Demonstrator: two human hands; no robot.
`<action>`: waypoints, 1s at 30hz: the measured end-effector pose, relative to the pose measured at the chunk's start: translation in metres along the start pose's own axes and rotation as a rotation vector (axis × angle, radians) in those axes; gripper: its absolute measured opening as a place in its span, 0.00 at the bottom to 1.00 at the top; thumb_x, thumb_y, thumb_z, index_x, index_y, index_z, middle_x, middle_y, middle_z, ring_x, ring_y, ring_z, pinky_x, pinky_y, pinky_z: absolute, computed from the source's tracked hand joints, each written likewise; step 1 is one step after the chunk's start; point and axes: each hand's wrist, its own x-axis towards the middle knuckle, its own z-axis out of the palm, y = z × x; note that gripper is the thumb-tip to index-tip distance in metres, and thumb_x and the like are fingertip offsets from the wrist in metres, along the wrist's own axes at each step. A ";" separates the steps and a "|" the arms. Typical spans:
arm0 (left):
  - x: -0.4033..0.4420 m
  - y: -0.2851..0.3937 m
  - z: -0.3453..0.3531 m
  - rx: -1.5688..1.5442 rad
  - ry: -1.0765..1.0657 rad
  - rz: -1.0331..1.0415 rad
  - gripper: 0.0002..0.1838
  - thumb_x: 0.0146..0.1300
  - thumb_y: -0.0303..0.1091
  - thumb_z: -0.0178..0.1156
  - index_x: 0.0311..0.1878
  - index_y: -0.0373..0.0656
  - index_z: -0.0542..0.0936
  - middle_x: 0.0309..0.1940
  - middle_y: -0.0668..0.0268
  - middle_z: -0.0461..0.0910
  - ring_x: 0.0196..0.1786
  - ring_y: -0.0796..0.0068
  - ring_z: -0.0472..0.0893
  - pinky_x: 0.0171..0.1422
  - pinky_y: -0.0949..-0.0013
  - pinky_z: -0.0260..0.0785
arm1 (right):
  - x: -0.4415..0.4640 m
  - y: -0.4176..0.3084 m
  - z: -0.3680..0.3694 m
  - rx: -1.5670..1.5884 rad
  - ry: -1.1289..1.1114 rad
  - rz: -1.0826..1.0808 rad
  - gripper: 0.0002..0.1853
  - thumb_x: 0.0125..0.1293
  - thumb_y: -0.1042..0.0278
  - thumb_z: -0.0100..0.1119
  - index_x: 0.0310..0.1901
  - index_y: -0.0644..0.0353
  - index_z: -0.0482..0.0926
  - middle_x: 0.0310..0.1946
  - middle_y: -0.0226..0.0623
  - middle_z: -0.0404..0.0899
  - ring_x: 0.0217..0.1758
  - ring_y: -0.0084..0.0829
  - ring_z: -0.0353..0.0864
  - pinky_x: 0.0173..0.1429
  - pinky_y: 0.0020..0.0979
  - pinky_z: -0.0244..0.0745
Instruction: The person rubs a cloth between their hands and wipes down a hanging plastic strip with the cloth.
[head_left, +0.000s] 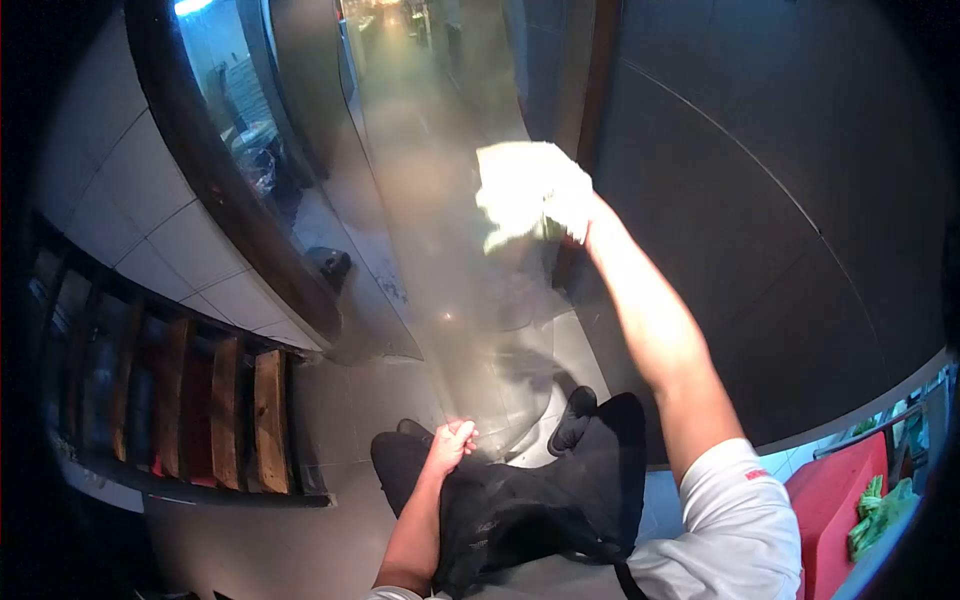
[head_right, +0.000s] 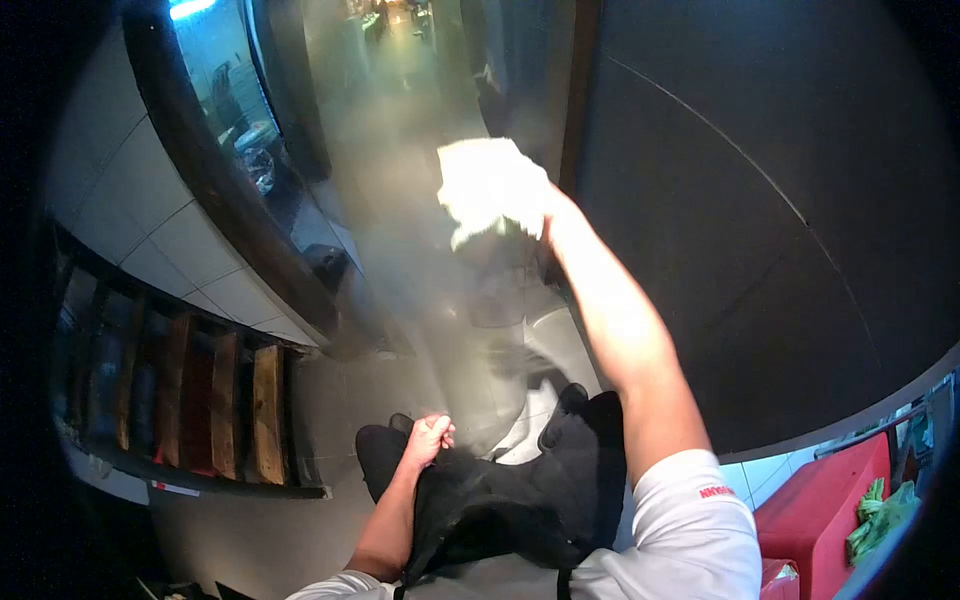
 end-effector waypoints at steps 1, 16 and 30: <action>-0.002 0.002 0.002 0.006 0.001 0.007 0.19 0.71 0.49 0.62 0.37 0.40 0.84 0.24 0.73 0.78 0.26 0.81 0.79 0.31 0.76 0.71 | 0.026 -0.012 -0.013 0.090 0.024 -0.099 0.12 0.67 0.70 0.63 0.50 0.62 0.82 0.39 0.33 0.87 0.44 0.27 0.87 0.48 0.29 0.84; 0.015 -0.005 -0.012 -0.026 0.228 0.042 0.16 0.72 0.47 0.62 0.39 0.42 0.84 0.33 0.72 0.85 0.26 0.85 0.78 0.31 0.77 0.69 | -0.042 0.117 0.021 -0.383 0.096 0.026 0.05 0.62 0.73 0.62 0.31 0.63 0.86 0.25 0.32 0.84 0.25 0.21 0.78 0.32 0.27 0.75; 0.016 0.000 0.007 -0.032 0.109 0.024 0.15 0.70 0.44 0.64 0.43 0.40 0.85 0.33 0.71 0.85 0.29 0.83 0.80 0.32 0.76 0.70 | 0.057 -0.034 -0.031 -0.151 -0.035 -0.180 0.18 0.68 0.66 0.61 0.57 0.61 0.80 0.49 0.38 0.84 0.49 0.28 0.83 0.51 0.35 0.82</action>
